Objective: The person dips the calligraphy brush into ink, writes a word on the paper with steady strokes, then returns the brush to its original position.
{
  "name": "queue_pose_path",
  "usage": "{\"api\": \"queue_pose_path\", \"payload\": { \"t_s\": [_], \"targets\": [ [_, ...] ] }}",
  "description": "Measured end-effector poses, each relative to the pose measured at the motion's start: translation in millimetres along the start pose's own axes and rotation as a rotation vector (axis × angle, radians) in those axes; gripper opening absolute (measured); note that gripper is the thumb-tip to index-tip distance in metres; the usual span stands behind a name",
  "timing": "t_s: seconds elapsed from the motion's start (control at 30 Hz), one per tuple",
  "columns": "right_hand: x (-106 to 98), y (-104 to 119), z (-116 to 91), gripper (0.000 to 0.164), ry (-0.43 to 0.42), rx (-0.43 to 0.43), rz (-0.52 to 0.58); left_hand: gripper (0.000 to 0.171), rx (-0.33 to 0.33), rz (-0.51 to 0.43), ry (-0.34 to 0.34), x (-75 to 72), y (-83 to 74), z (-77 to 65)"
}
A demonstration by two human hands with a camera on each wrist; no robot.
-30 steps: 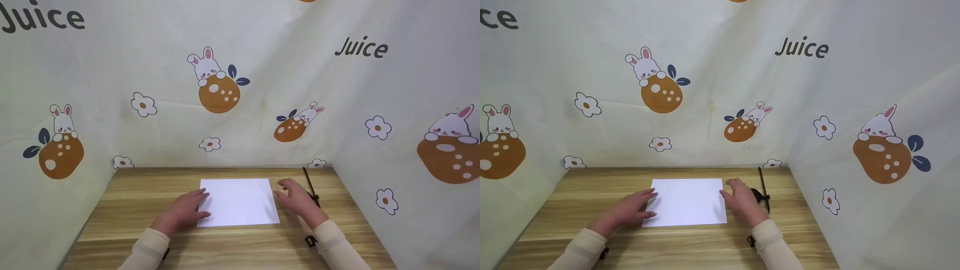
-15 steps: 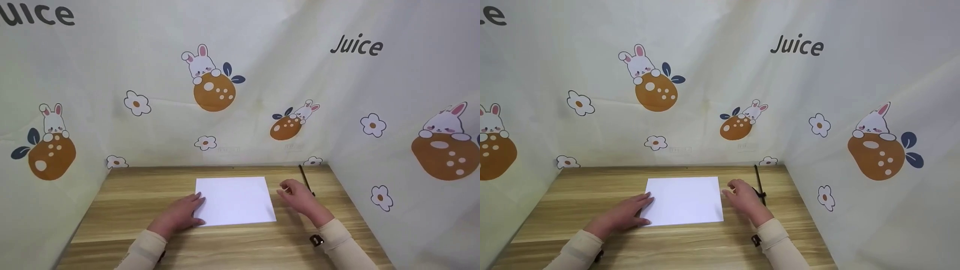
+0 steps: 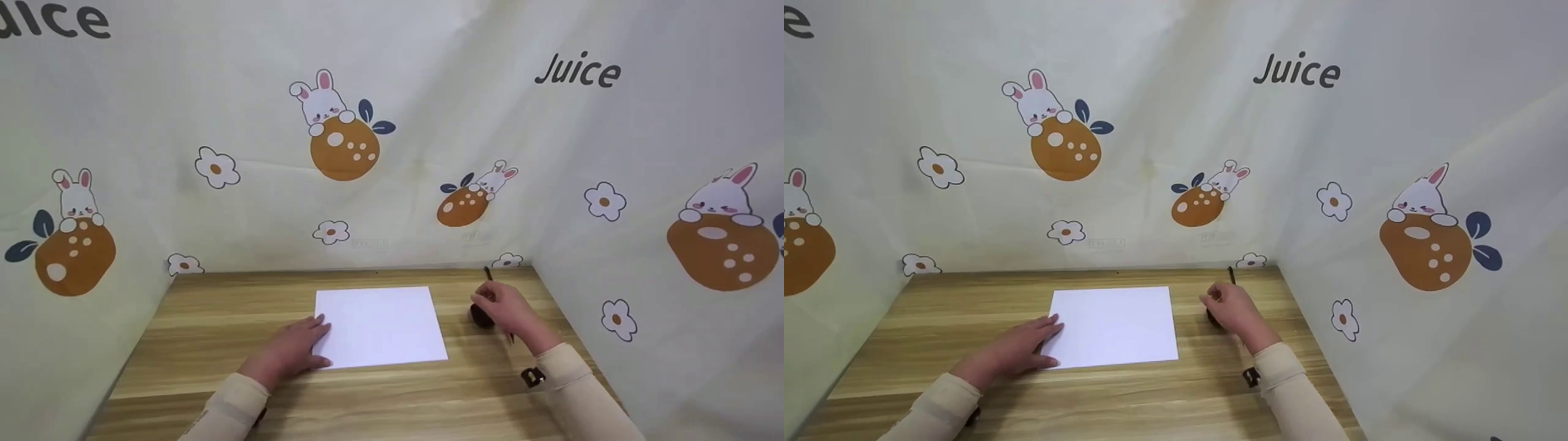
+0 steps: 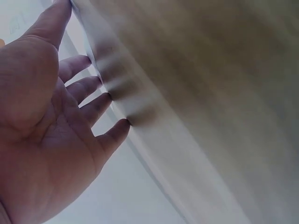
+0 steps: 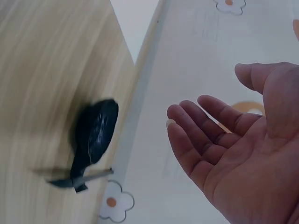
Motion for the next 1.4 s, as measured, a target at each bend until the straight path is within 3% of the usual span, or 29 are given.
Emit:
{"api": "queue_pose_path", "payload": {
  "t_s": [0.27,0.43,0.63,0.8,1.1,1.4],
  "targets": [
    [-22.1,-46.1,20.7,0.033,0.054,0.159,-0.039,0.082,-0.028,-0.005,0.019,-0.5,-0.5,-0.2],
    [-26.4,-67.9,36.6,0.033,0.071,0.186,-0.139,0.082,-0.031,0.004,0.034,0.6,-1.4,0.8],
    [-21.1,-80.9,55.4,0.049,0.088,0.194,-0.258,0.082,-0.030,0.005,0.043,1.3,-1.2,3.7],
    [-13.7,-89.1,61.2,0.045,0.130,0.228,-0.343,0.081,-0.034,-0.005,0.035,0.7,-0.6,2.9],
    [-8.8,-91.9,62.3,0.035,0.180,0.305,-0.341,0.082,0.016,-0.036,-0.001,-4.7,-6.9,0.9],
    [6.4,-106.7,64.1,0.023,0.198,0.370,-0.277,0.081,0.005,-0.036,0.009,-4.1,-8.3,-0.8]
  ]
}}
Point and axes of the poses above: each hand's wrist, its own z-axis towards the middle knuckle, its own x-axis out of the palm, y = z × x, the point moved 8 cm from there along z, towards the middle knuckle, and after that the axes turned 8 degrees about -y, right-handed, at the moved point
